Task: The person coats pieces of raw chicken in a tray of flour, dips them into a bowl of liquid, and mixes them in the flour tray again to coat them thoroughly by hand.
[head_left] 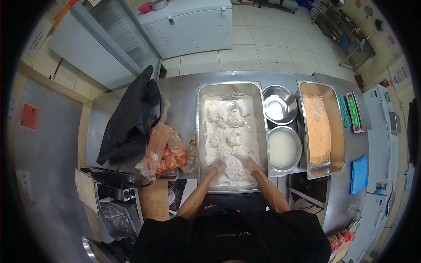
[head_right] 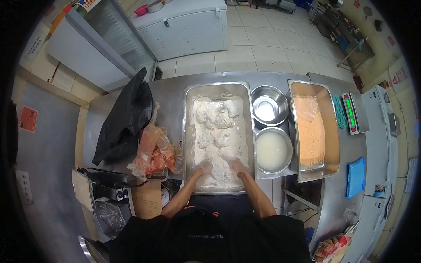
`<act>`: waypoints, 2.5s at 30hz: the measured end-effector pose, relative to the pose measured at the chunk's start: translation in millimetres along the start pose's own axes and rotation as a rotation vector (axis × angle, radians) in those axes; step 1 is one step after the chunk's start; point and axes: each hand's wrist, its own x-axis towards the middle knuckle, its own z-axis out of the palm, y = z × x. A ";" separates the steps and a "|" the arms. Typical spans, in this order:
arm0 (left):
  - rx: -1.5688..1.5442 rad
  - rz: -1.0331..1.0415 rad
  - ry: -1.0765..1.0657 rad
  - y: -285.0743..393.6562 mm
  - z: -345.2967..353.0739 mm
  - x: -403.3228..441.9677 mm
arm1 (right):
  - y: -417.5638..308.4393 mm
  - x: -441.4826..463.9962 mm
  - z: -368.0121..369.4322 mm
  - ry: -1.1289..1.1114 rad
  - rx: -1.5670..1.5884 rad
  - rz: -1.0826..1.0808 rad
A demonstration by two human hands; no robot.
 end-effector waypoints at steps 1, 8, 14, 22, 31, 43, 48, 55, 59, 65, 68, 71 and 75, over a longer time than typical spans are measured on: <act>-0.213 -0.025 -0.014 2.5 -8.9 4.6 | -14.4 -0.7 1.8 -0.027 0.201 0.018; -1.064 0.007 -0.139 54.0 -88.0 11.3 | -46.0 17.3 -26.1 -0.164 0.721 -0.516; 0.170 0.039 -0.016 33.5 -54.3 -12.1 | -2.2 30.8 -46.9 -0.100 -1.033 0.146; -0.760 -0.144 0.033 35.7 21.6 -62.3 | 54.8 14.6 40.2 -0.115 -0.130 -0.041; 0.755 0.512 0.023 53.2 -53.8 -53.5 | 13.8 27.9 -45.3 0.051 -0.038 -0.404; 0.285 0.247 0.322 12.1 -22.9 42.4 | 61.0 62.5 -17.8 0.352 -0.161 -0.518; 0.175 0.168 0.459 96.3 -149.3 99.2 | -24.5 130.5 -67.6 0.894 -0.913 -0.595; 0.361 0.269 0.526 121.2 -172.4 174.6 | -8.6 252.7 -106.7 0.384 -0.876 -0.532; 0.309 0.153 0.085 121.9 -171.2 140.4 | -4.8 239.8 -103.2 -0.097 -0.748 -0.446; 0.501 0.236 -0.516 111.5 -160.6 78.4 | -1.0 234.9 -120.9 -0.407 -0.472 -0.352; 0.323 0.101 -0.214 122.2 -193.5 79.3 | -35.4 290.8 -110.6 -0.134 -0.717 -0.320; 0.230 0.114 0.094 142.5 -226.0 125.3 | 0.2 331.4 -50.7 0.049 -0.389 -0.347; 0.319 0.058 0.227 131.5 -223.9 180.1 | -85.4 268.9 -18.7 -0.314 -0.753 -0.357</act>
